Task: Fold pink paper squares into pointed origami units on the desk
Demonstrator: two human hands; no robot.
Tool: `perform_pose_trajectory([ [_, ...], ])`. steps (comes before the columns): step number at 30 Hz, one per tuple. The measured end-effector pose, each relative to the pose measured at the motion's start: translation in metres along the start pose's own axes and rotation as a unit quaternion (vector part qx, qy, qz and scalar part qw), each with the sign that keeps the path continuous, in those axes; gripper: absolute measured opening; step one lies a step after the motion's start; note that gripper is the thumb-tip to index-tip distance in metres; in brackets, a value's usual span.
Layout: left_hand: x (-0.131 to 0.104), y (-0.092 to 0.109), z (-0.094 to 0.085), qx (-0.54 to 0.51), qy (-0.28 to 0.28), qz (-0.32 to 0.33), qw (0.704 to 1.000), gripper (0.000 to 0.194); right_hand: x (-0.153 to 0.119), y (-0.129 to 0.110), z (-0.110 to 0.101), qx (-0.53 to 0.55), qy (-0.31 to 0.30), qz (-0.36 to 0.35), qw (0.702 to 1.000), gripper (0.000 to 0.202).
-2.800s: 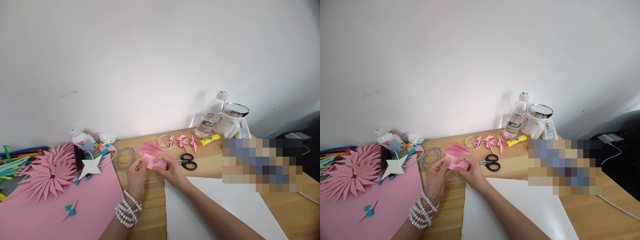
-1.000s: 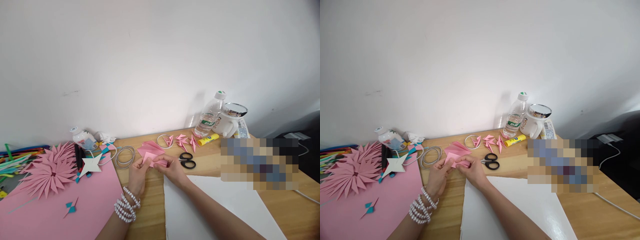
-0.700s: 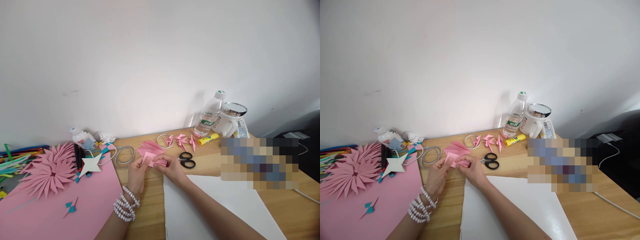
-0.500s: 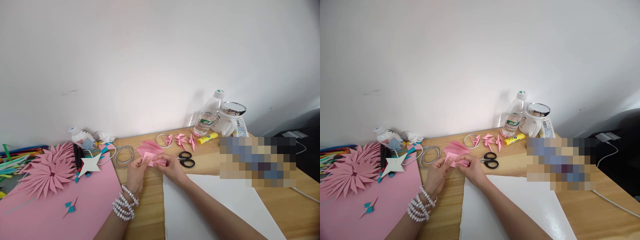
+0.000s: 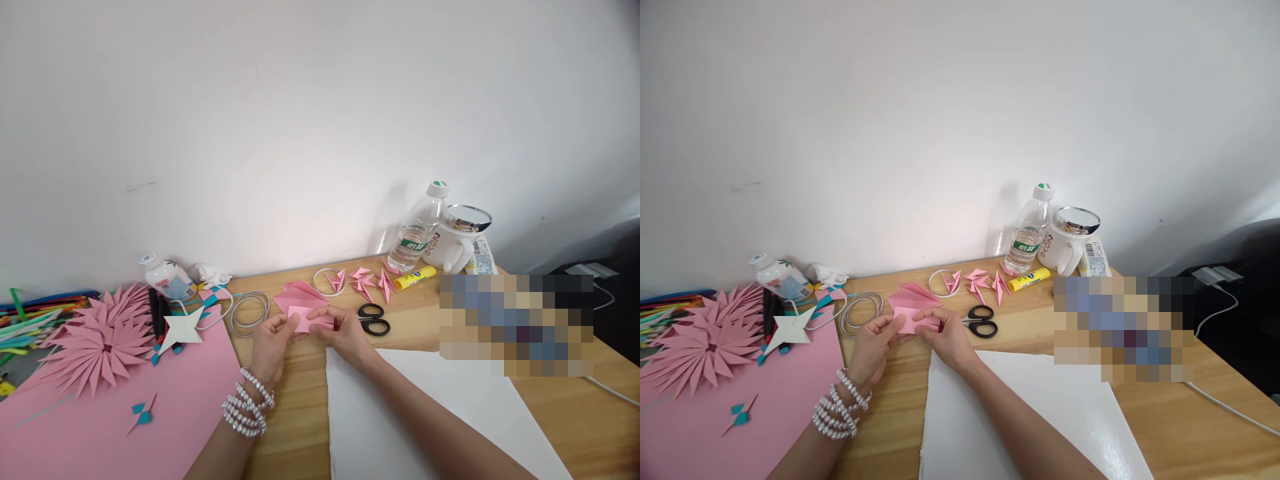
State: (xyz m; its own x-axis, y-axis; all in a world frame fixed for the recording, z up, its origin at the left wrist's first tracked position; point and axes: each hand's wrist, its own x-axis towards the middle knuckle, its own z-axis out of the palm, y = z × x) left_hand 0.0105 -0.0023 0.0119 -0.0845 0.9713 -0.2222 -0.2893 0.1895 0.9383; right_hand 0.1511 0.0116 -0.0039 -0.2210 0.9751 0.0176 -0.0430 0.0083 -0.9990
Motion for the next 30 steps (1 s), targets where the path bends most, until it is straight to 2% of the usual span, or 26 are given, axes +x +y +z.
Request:
perform_pose_trajectory([
  [7, 0.0004, -0.0018, 0.0, -0.007, 0.016, 0.0, 1.0, 0.029, 0.0012, 0.0039, 0.0001, 0.017, 0.002, -0.005, 1.0, 0.025],
  [17, 0.0004, 0.0026, 0.0016, -0.023, 0.055, 0.015, 0.998, 0.026, 0.0038, 0.0061, -0.0001, 0.121, 0.04, -0.02, 0.992, 0.037],
  [30, 0.0021, 0.004, 0.0012, -0.061, 0.065, -0.001, 0.996, 0.023, 0.0047, 0.0054, 0.0015, 0.17, 0.042, -0.026, 0.984, 0.034],
])
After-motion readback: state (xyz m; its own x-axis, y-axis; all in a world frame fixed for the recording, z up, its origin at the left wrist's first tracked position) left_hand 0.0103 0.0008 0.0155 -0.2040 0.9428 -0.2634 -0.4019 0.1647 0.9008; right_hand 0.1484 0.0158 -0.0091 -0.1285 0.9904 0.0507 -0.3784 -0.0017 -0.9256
